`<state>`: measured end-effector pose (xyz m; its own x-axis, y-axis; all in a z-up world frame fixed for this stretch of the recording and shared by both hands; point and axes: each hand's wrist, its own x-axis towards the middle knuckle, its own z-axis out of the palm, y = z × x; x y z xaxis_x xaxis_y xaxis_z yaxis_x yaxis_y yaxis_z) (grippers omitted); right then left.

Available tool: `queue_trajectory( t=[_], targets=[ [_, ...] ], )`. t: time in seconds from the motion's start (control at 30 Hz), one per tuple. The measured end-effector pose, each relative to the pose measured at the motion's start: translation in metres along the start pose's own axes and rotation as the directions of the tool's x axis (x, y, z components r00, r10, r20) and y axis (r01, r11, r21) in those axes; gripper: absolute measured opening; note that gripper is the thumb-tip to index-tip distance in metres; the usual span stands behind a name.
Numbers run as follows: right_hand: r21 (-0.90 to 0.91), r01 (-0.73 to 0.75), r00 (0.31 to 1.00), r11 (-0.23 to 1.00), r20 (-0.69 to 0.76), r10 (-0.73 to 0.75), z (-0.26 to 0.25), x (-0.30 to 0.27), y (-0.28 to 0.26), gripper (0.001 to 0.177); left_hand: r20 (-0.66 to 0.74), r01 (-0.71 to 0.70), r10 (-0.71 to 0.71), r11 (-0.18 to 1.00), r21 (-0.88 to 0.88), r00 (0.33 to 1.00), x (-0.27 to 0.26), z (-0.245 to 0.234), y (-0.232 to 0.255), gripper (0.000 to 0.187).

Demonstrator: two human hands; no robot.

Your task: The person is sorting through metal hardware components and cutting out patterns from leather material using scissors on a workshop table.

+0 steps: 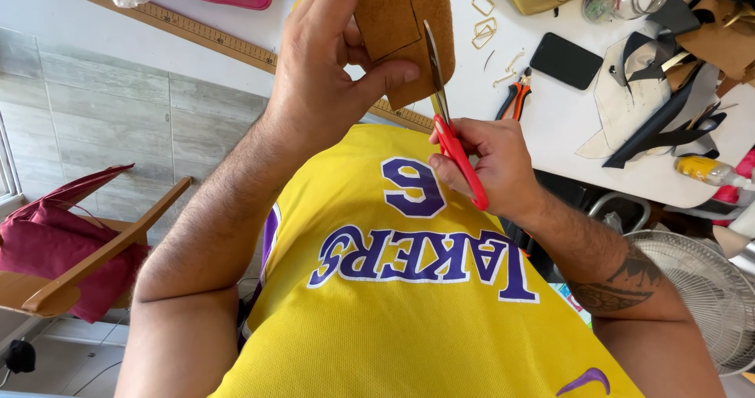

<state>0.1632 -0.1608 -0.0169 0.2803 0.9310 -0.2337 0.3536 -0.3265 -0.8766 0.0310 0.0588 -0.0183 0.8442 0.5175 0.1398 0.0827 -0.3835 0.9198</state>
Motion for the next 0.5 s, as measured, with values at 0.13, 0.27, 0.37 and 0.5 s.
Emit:
queue_trajectory(
  t=[0.13, 0.27, 0.37, 0.5],
  targets=[
    [-0.006, 0.032, 0.999, 0.999, -0.013, -0.032, 0.0019, -0.0010, 0.0005, 0.022, -0.010, 0.005, -0.005, 1.000, -0.024, 1.000, -0.0015, 0.0005, 0.0000, 0.081],
    [0.005, 0.047, 0.999, 0.999, -0.026, -0.047, 0.0029, -0.0018, -0.0010, 0.018, -0.015, 0.019, -0.019, 1.000, -0.008, 1.000, -0.0006, 0.0001, 0.0019, 0.077],
    [-0.007, 0.051, 0.998, 0.999, -0.038, -0.051, 0.0037, -0.0028, -0.0020, 0.017, -0.022, 0.011, -0.012, 0.999, -0.031, 1.000, -0.0025, 0.0016, -0.0005, 0.076],
    [-0.004, 0.048, 0.998, 0.999, -0.037, -0.048, 0.0065, -0.0042, -0.0013, 0.019, -0.026, 0.021, -0.022, 0.999, -0.029, 0.999, -0.0044, 0.0014, 0.0011, 0.076]
  ],
)
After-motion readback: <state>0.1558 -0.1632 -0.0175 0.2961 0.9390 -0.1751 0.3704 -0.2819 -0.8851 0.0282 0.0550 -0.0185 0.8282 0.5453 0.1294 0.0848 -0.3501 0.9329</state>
